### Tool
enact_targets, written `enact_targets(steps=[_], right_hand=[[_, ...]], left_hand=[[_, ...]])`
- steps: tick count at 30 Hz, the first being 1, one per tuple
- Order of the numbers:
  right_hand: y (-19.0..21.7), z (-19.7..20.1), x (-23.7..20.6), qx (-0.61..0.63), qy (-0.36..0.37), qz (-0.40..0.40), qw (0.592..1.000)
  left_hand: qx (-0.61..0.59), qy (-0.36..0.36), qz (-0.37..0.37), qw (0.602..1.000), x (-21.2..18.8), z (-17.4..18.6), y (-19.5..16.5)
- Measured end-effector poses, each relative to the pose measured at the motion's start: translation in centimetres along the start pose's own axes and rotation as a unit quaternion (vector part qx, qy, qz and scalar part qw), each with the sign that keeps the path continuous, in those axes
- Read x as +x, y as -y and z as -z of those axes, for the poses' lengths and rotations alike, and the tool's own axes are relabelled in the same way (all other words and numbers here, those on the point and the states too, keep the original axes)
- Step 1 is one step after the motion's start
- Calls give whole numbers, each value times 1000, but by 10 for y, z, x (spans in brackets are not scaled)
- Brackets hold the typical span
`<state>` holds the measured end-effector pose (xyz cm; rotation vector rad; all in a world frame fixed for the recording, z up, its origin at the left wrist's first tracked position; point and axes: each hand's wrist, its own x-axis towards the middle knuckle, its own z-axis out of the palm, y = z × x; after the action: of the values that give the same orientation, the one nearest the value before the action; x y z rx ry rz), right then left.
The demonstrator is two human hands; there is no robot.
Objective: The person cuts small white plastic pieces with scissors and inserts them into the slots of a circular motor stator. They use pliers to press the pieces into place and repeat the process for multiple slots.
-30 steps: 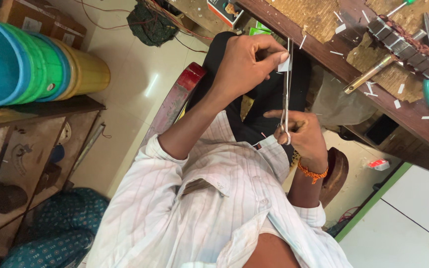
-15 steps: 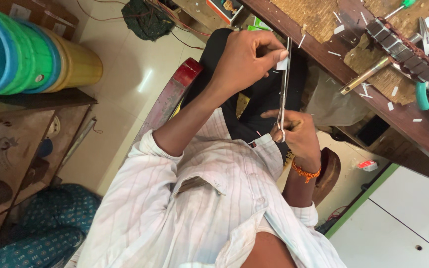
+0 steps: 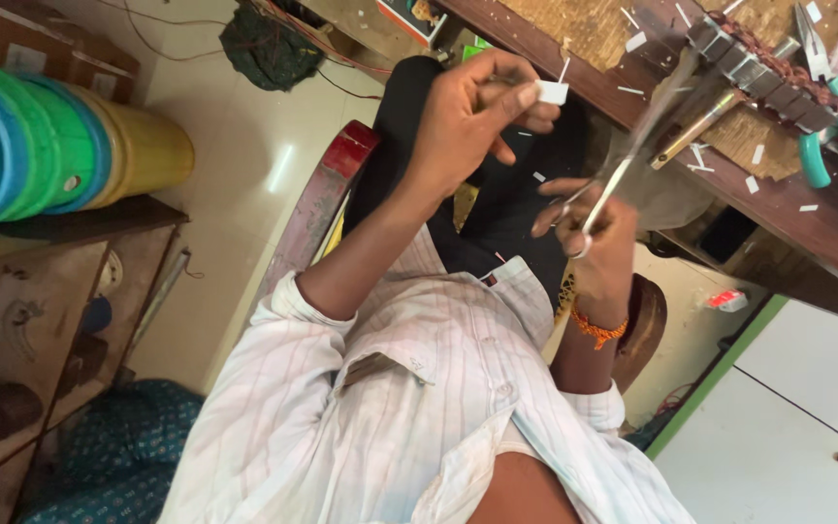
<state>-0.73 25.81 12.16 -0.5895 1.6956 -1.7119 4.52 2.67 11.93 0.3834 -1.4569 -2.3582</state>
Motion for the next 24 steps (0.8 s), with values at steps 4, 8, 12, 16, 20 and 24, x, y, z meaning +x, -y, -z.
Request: enact_targets(steps=[4,8,12,16,20,24], right_hand=[[20,-7,6,-35,-21,14,999],[22,-10,9,-111,17,-68,991],[11,-9,6,-104,102,-109,983],[3,-2,-1,-49,162,-132,977],[-2,5,-3,-76,157,-158,972],[-9,7,-3,-89,159,-146,972]], left_hand=[[-75,55,69,993,-4,2,14],[-14,17,-12,1000,-9,1,19],[53,-11,-52,997,-8,0,6],[143,-48,-40,988,-11,-9,-12],[213,-62,-78,972,-16,-13,-22],[232,-75,-86,966,-18,-12,-24]])
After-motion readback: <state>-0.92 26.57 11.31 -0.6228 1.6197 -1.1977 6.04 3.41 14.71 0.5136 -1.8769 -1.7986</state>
